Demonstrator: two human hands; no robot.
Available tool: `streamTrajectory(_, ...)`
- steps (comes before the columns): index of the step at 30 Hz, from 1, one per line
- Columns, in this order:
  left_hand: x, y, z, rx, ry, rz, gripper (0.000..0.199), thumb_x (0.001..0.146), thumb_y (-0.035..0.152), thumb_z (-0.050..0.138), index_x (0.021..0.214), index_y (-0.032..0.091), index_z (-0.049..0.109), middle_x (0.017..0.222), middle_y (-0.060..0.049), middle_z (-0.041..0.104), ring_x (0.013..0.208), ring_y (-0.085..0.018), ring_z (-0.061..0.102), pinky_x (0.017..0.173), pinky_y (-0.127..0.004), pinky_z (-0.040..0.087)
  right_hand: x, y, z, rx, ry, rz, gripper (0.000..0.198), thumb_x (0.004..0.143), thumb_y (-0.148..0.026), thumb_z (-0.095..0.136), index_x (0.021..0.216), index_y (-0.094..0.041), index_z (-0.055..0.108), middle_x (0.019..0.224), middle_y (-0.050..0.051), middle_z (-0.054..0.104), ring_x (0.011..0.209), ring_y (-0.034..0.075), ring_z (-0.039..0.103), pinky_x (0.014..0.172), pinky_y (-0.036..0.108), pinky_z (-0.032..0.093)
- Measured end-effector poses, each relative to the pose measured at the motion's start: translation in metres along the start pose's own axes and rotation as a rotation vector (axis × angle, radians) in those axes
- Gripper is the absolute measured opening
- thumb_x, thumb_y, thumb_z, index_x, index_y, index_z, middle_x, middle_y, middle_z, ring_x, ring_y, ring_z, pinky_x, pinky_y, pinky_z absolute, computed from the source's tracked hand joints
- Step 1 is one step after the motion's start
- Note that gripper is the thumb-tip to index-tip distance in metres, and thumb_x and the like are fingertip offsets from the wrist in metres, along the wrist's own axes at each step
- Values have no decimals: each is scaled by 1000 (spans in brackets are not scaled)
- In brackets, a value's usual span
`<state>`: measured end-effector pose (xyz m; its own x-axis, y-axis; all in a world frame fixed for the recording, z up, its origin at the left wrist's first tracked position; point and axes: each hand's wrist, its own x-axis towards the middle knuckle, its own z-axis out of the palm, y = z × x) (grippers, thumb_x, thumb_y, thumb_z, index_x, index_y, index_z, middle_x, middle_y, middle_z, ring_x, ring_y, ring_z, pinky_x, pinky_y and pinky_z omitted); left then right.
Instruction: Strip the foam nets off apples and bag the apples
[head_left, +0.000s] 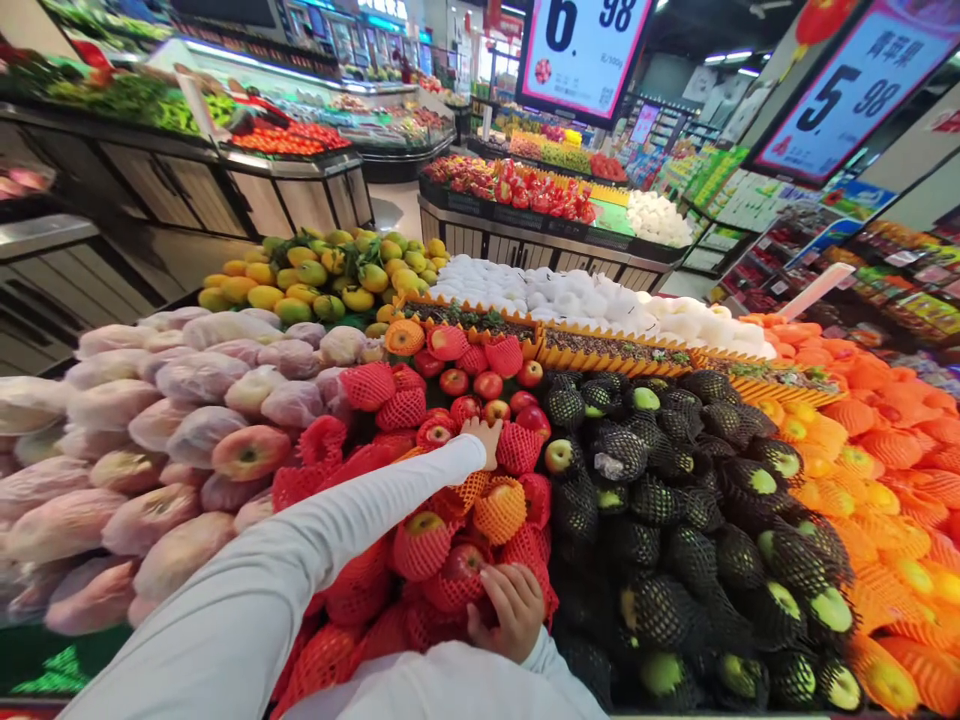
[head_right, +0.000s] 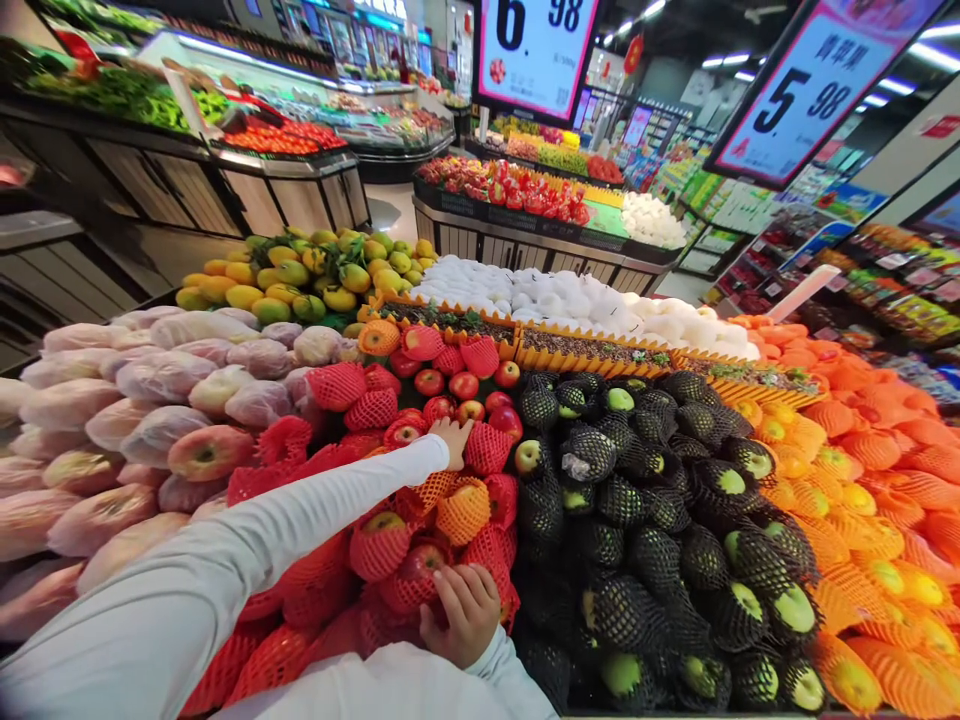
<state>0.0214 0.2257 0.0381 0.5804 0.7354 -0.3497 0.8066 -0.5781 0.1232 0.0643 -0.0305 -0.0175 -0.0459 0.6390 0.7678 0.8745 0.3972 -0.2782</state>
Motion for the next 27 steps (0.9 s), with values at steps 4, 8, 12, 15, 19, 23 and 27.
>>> streamTrajectory(4, 2, -4, 4, -14, -25, 33, 87, 61, 23, 68, 141, 10, 35, 120, -21, 62, 120, -40, 49, 101, -49, 36, 2, 0, -1, -2, -5, 6, 30, 84, -29, 52, 111, -19, 61, 88, 5, 78, 74, 23, 73, 69, 39, 56)
streamTrajectory(8, 0, -7, 5, -54, -17, 46, 83, 66, 34, 66, 139, 9, 36, 124, -22, 61, 123, -41, 47, 101, -49, 38, 1, -1, -1, 5, -14, 9, 32, 83, -27, 52, 112, -18, 61, 90, 5, 77, 76, 23, 73, 70, 40, 57)
streamTrajectory(12, -2, -6, 7, -115, -17, 9, 78, 68, 36, 66, 137, 13, 37, 126, -21, 60, 124, -40, 49, 97, -49, 43, 0, -2, -1, 17, -17, 27, 35, 80, -24, 55, 115, -19, 60, 91, 6, 77, 77, 24, 73, 70, 41, 57)
streamTrajectory(15, 1, -7, 7, -173, -29, -37, 76, 70, 36, 67, 137, 16, 37, 122, -21, 63, 111, -38, 60, 89, -47, 49, -1, -1, -1, 27, -26, 30, 39, 79, -23, 56, 118, -20, 59, 92, 6, 77, 78, 24, 73, 71, 42, 57)
streamTrajectory(19, 5, -9, 6, -235, -27, -82, 77, 67, 36, 72, 135, 18, 39, 117, -20, 65, 105, -36, 65, 86, -44, 51, 0, -2, -2, 22, -33, 30, 43, 79, -22, 55, 122, -20, 57, 94, 6, 77, 79, 25, 72, 71, 43, 58)
streamTrajectory(23, 2, -8, 7, -302, 24, -133, 84, 62, 42, 78, 133, 19, 39, 117, -20, 66, 107, -36, 64, 88, -42, 50, 0, -2, -2, 15, -25, 20, 44, 78, -21, 55, 122, -20, 58, 93, 6, 77, 78, 26, 72, 70, 43, 58)
streamTrajectory(27, -8, -9, 7, -402, 135, -218, 81, 61, 50, 78, 127, 20, 42, 113, -16, 67, 108, -35, 64, 90, -41, 48, -3, -1, -1, 17, -40, 23, 48, 78, -21, 54, 125, -23, 57, 94, 5, 76, 79, 26, 72, 70, 44, 58)
